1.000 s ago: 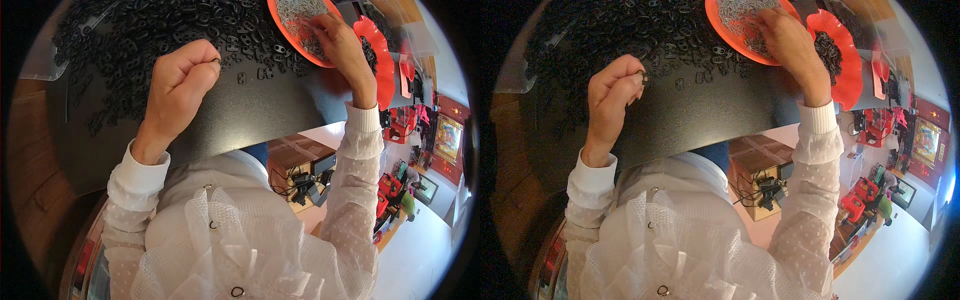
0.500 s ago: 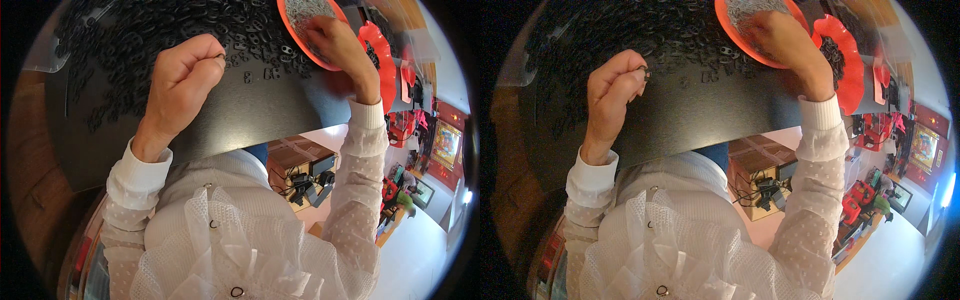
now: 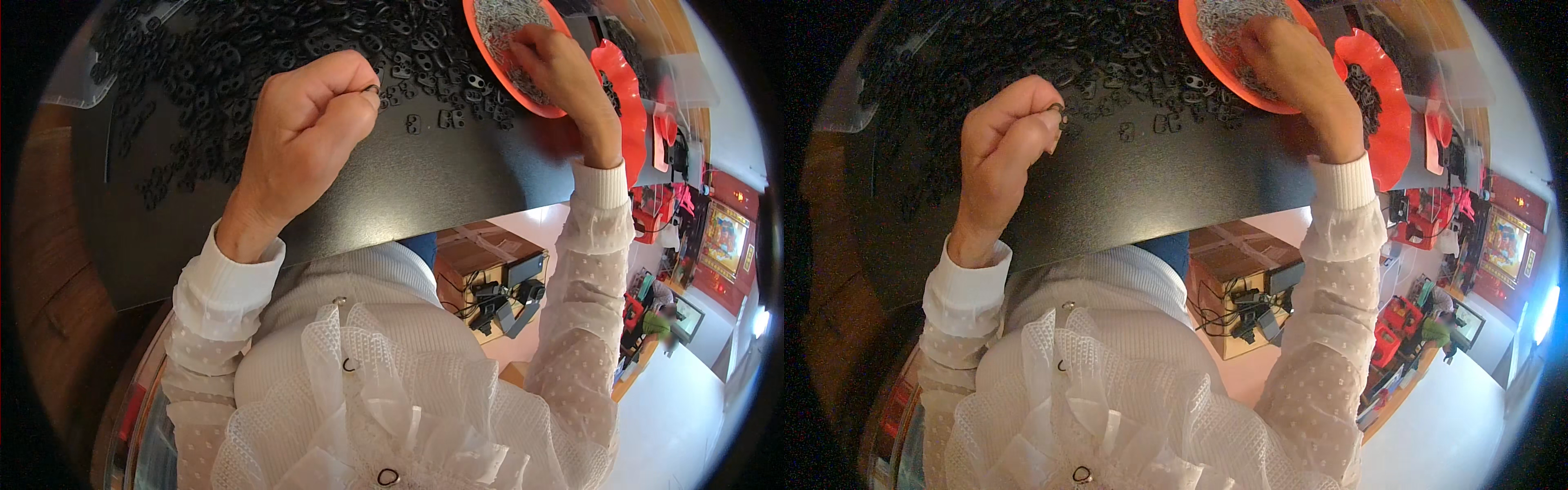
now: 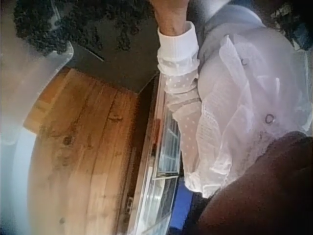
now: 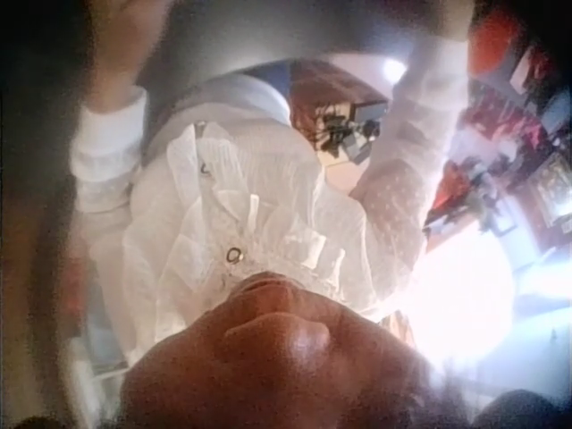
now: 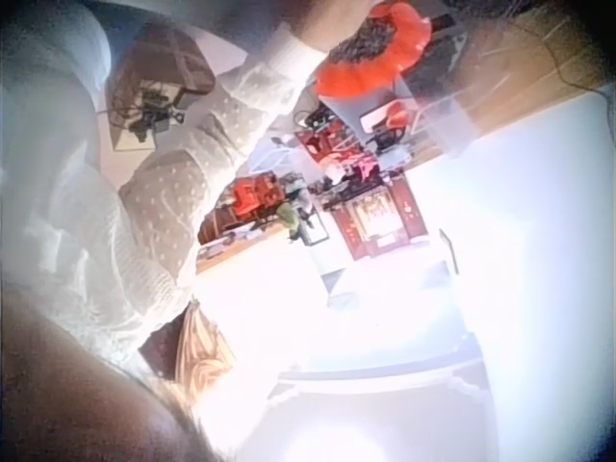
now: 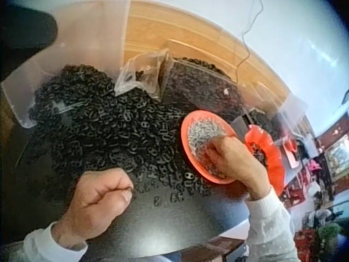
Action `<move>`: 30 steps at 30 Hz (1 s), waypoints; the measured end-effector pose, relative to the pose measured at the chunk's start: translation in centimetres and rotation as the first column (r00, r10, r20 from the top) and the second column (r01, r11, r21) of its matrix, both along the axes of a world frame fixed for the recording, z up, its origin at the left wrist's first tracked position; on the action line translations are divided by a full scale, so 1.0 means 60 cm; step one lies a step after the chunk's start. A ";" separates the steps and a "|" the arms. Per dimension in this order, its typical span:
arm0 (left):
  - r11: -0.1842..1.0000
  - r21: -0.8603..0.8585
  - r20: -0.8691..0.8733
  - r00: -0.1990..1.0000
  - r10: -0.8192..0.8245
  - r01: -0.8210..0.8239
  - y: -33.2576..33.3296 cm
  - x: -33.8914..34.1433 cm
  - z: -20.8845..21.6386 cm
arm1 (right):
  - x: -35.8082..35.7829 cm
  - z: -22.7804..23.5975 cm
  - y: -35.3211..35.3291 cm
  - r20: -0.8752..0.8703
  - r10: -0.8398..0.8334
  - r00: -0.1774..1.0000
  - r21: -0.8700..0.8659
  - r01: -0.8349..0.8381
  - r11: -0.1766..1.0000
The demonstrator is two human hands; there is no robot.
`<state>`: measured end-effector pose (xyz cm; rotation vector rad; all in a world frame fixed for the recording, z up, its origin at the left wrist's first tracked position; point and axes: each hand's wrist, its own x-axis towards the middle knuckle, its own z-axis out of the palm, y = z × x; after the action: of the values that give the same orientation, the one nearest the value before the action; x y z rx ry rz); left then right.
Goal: The person assembles small black plastic components by hand at a table.
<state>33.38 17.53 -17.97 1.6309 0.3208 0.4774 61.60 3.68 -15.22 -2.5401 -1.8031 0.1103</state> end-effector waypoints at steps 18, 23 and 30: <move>0.985 -0.171 0.001 1.000 -0.015 0.015 -0.005 -0.011 -0.004 | -0.069 0.022 -0.019 -0.348 -0.122 0.930 0.151 0.184 0.971; 0.974 -0.219 0.031 0.998 -0.047 0.053 0.004 -0.028 -0.006 | -0.194 0.049 0.014 -0.625 0.061 0.778 0.309 0.176 0.935; 0.956 -0.293 0.049 0.999 -0.013 0.026 0.013 -0.051 -0.002 | -0.273 0.090 0.059 -0.631 0.164 0.759 0.286 0.030 0.958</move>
<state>30.31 18.34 -18.09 1.3303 0.3245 0.4299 45.21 7.22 -9.80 -1.8898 -1.4854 0.6125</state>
